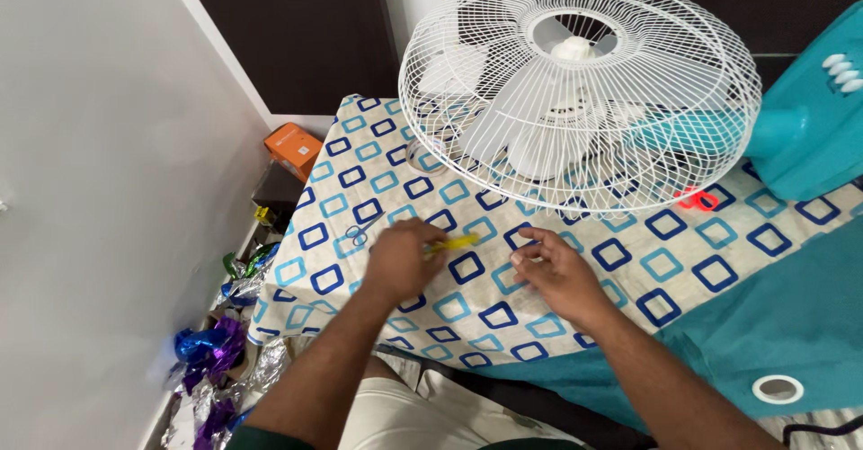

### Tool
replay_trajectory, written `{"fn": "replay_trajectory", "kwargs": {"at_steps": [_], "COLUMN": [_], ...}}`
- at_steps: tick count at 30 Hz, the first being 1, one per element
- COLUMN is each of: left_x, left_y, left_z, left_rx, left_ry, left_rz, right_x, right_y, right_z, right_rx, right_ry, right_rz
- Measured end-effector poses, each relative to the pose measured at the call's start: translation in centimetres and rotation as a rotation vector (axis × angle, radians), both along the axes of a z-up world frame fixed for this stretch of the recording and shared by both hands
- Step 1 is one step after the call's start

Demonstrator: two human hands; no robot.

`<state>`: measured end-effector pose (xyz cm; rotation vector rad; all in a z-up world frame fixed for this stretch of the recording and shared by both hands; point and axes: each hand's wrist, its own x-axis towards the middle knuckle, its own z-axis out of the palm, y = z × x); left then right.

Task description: The person disassembles a teal and white electric fan by removing the front grille, unscrewing the blade cap, detaching the fan blades, and then separating the motor housing from the neck. The components are placed on a patterned cloth on a table.

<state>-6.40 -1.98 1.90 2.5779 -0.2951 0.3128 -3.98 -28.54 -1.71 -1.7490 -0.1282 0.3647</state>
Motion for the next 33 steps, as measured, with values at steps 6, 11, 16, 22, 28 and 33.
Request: {"fn": "replay_trajectory", "kwargs": {"at_steps": [6, 11, 16, 22, 28, 33], "left_x": [-1.4, -1.4, -1.1, -1.0, -1.5, -0.9], "left_y": [-6.3, -9.0, -10.9, -11.1, -9.8, -9.0], "left_z": [1.4, 1.9, 1.0, 0.2, 0.7, 2.6], "left_rx": [-0.217, -0.309, -0.425, -0.634, -0.388, -0.040], "left_ry": [0.041, -0.019, 0.068, -0.028, -0.629, -0.946], "left_rz": [-0.232, -0.325, -0.288, -0.055, 0.150, 0.062], "right_x": [-1.1, -1.2, -1.4, -1.3, -3.4, -6.3], "right_y": [-1.8, -5.2, -7.8, -11.7, -13.1, -11.6], "right_z": [-0.6, -1.4, -1.0, 0.4, 3.5, 6.2], "right_rx": [0.249, 0.323, 0.543, 0.789, 0.708, 0.398], "right_ry": [0.132, 0.111, 0.108, -0.128, -0.453, -0.744], "right_rz": [0.081, -0.006, -0.254, -0.444, -0.428, -0.459]}}
